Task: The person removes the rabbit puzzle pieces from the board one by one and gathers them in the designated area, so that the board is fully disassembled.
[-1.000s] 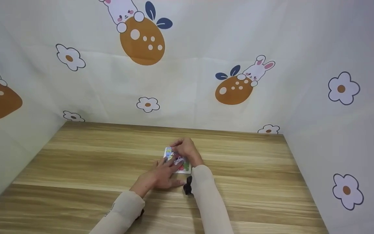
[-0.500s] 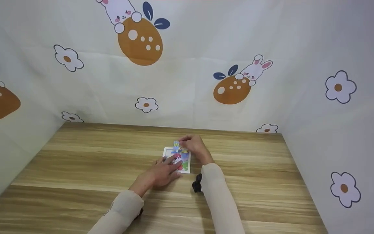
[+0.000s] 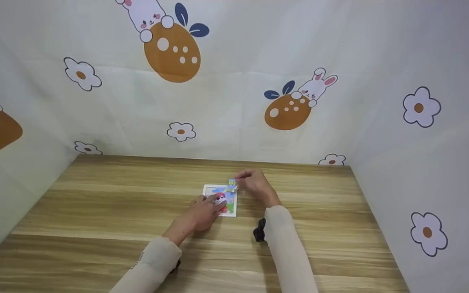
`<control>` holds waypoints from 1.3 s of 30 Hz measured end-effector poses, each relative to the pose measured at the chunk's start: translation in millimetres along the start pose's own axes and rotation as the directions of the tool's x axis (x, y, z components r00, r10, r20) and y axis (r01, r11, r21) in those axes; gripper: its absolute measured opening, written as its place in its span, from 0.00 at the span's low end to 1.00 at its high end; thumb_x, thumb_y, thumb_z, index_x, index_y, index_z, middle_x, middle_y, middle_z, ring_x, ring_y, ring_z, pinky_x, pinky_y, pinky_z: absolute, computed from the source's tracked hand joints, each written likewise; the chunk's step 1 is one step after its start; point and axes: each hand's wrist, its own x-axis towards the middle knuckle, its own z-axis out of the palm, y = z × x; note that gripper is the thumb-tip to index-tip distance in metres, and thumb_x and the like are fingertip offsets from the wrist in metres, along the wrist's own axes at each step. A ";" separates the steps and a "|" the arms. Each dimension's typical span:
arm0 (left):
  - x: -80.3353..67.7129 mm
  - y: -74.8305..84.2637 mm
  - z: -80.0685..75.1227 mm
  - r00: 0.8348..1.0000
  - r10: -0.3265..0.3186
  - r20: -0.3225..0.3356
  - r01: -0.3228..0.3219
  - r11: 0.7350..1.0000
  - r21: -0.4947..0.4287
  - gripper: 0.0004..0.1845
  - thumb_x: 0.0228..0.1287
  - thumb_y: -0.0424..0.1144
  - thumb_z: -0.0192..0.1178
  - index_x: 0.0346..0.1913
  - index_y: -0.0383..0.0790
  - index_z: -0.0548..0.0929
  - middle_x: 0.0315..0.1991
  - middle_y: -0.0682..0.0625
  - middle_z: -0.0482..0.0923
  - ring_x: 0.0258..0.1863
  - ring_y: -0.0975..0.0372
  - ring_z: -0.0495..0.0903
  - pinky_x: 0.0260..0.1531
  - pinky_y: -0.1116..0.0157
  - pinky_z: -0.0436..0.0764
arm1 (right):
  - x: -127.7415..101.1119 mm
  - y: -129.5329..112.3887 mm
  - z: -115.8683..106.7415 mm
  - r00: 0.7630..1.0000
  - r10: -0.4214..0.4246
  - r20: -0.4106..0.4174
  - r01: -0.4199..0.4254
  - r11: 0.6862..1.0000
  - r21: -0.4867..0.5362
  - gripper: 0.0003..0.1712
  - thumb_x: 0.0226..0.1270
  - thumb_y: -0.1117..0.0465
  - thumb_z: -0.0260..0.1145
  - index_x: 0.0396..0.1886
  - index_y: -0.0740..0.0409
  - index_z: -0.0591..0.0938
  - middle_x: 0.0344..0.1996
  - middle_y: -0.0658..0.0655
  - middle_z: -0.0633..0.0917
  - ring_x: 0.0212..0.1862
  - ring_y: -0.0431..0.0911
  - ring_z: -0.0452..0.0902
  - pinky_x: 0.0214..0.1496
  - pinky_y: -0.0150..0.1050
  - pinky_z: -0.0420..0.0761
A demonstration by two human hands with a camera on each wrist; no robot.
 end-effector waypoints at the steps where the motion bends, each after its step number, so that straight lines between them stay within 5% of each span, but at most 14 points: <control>1: -0.1 0.2 0.0 1.000 -0.001 0.000 0.001 1.000 0.008 0.26 0.77 0.37 0.49 0.75 0.54 0.67 0.78 0.51 0.59 0.75 0.44 0.62 0.67 0.36 0.69 | -0.8 1.7 -2.2 1.000 0.007 0.002 -0.007 1.000 -0.004 0.08 0.70 0.63 0.66 0.45 0.54 0.87 0.46 0.55 0.87 0.48 0.45 0.79 0.55 0.40 0.78; 13: -1.5 -0.9 1.6 0.999 0.010 -0.041 -0.009 0.999 0.038 0.28 0.74 0.30 0.52 0.73 0.51 0.70 0.76 0.48 0.63 0.74 0.43 0.65 0.67 0.41 0.71 | -4.6 26.0 -22.1 0.999 0.014 0.033 -0.015 1.000 0.016 0.11 0.70 0.66 0.65 0.48 0.62 0.86 0.44 0.56 0.88 0.42 0.42 0.80 0.47 0.34 0.80; 31: -1.3 -0.1 3.2 0.997 0.025 -0.071 -0.024 1.000 0.021 0.23 0.80 0.41 0.45 0.73 0.54 0.70 0.76 0.51 0.64 0.71 0.47 0.67 0.62 0.41 0.75 | -4.2 32.9 -17.2 1.000 0.027 0.008 -0.026 0.996 -0.089 0.07 0.70 0.68 0.64 0.43 0.64 0.86 0.39 0.56 0.86 0.38 0.43 0.75 0.38 0.30 0.76; 39: -3.6 -2.8 6.4 0.995 0.021 -0.094 -0.021 1.000 0.004 0.22 0.80 0.43 0.46 0.73 0.54 0.71 0.76 0.50 0.64 0.72 0.46 0.66 0.63 0.37 0.71 | -6.2 30.2 -12.8 0.999 0.033 -0.005 -0.033 0.990 -0.136 0.08 0.71 0.66 0.62 0.43 0.61 0.87 0.41 0.58 0.86 0.42 0.45 0.76 0.43 0.33 0.76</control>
